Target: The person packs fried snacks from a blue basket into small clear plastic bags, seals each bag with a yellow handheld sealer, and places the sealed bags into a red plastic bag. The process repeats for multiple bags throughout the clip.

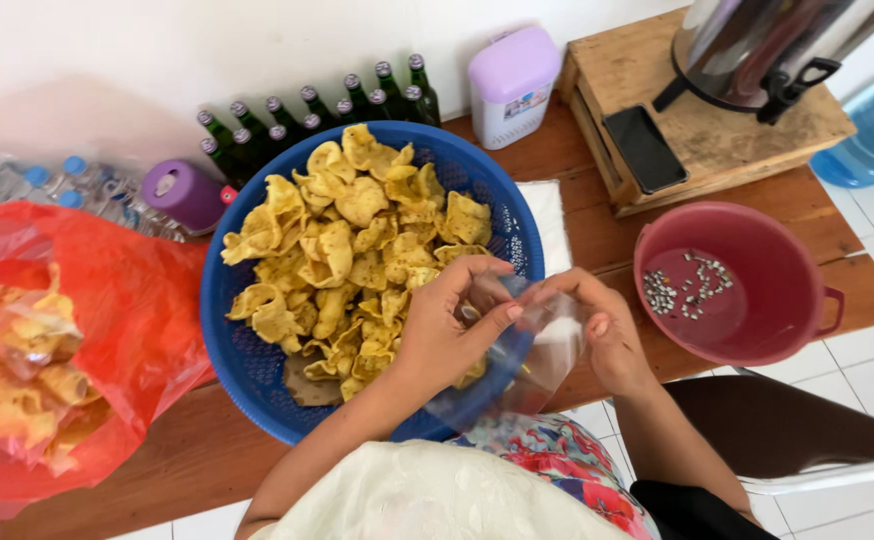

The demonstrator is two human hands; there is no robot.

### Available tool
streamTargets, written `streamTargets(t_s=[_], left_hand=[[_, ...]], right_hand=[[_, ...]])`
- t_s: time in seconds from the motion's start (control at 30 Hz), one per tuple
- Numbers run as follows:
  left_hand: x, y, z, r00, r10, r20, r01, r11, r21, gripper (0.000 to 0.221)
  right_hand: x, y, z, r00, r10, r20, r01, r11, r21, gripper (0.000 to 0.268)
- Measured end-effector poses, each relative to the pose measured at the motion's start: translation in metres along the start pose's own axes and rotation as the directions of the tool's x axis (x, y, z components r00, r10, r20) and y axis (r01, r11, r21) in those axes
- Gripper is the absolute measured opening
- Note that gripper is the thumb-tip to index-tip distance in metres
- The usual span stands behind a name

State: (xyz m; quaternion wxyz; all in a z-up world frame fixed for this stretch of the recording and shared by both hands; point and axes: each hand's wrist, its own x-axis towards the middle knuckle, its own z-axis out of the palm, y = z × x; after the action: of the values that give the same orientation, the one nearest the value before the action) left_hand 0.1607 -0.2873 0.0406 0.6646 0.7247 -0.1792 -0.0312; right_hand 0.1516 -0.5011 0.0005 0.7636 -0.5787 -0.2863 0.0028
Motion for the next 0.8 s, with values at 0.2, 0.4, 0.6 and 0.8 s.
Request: streamTargets(t_s=[0.2, 0.4, 0.6, 0.8], left_hand=[[-0.014, -0.002, -0.004, 0.996, 0.013, -0.089, -0.003, 0.994, 0.113, 0.042], [-0.020, 0.004, -0.002, 0.996, -0.012, -0.087, 0.021, 0.994, 0.103, 0.044], [-0.021, 0.003, 0.000, 0.992, 0.096, -0.078, -0.086, 0.989, 0.116, 0.042], [-0.020, 0.004, 0.002, 0.995, 0.069, -0.074, -0.063, 0.995, 0.080, 0.041]], right_hand=[[0.010, -0.016, 0.024, 0.978, -0.129, -0.164, 0.025, 0.852, -0.523, 0.027], [0.012, -0.027, 0.037, 0.941, -0.322, -0.099, 0.130, 0.619, -0.774, 0.024], [0.012, -0.030, 0.040, 0.910, -0.409, -0.063, 0.176, 0.520, -0.836, 0.026], [0.011, -0.030, 0.038, 0.916, -0.391, -0.086, 0.150, 0.533, -0.833, 0.028]])
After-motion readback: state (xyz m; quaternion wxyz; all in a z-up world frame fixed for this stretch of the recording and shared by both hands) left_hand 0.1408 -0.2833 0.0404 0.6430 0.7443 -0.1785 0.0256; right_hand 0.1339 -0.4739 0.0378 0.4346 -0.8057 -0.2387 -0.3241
